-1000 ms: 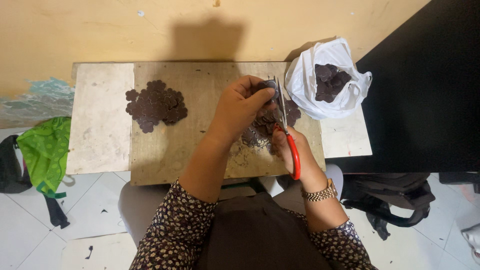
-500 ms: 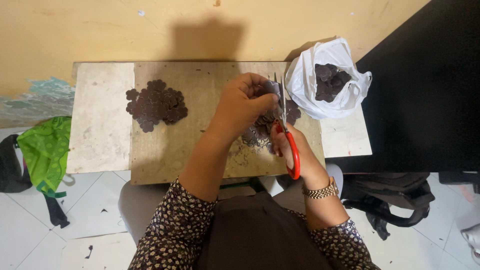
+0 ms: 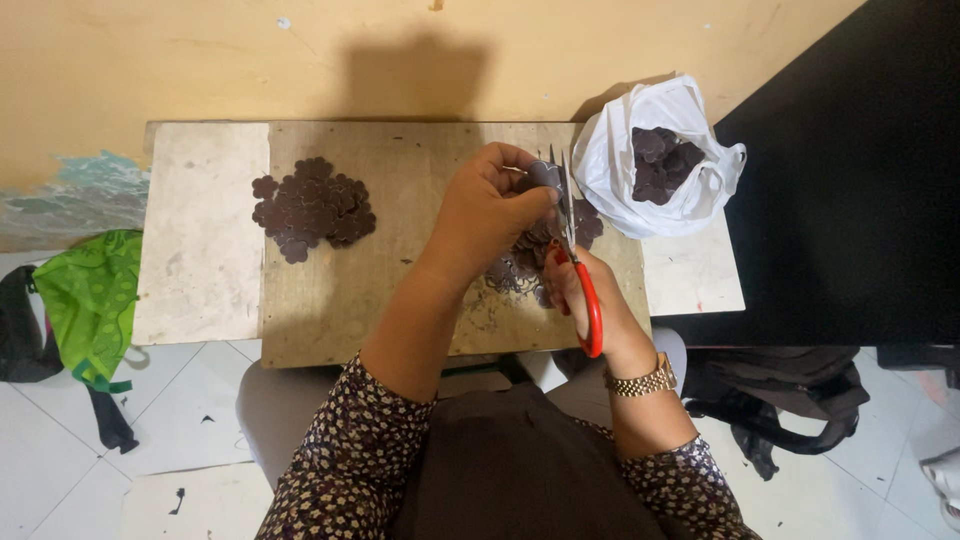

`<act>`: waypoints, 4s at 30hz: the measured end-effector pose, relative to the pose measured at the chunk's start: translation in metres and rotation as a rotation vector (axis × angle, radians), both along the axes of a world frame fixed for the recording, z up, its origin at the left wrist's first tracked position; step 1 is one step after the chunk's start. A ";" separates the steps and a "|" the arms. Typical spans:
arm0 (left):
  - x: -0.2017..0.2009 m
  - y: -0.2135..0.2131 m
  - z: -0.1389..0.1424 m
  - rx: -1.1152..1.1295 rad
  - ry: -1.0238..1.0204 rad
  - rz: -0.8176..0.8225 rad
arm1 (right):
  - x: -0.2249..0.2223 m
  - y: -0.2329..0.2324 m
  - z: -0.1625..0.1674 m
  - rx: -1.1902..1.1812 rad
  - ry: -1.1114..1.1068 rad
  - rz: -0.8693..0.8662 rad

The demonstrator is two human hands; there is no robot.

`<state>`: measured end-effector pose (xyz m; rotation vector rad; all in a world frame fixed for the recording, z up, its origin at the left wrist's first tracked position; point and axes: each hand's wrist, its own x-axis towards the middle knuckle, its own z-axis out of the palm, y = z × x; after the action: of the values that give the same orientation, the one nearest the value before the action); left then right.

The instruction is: The person uses red-handled scissors to cut dark brown material into small circular pieces. The cut pieces are placed into a white plastic bag on the table. The person repeatedly picks up material, cuts it, and transfers the pieces to the bag.

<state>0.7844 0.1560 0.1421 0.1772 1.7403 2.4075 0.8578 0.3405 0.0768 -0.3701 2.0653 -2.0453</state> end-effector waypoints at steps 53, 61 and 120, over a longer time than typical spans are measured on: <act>-0.006 0.000 0.004 -0.064 0.000 0.032 | -0.008 0.007 0.001 0.033 -0.067 0.013; -0.009 0.002 -0.004 0.000 -0.007 0.018 | -0.008 0.009 0.002 0.025 0.030 0.044; 0.002 0.010 -0.007 0.078 -0.093 -0.091 | -0.012 0.006 0.040 0.054 0.099 0.216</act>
<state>0.7869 0.1657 0.1349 0.1484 1.5658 2.3806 0.8454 0.3465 0.1170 -0.6664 2.0307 -1.8759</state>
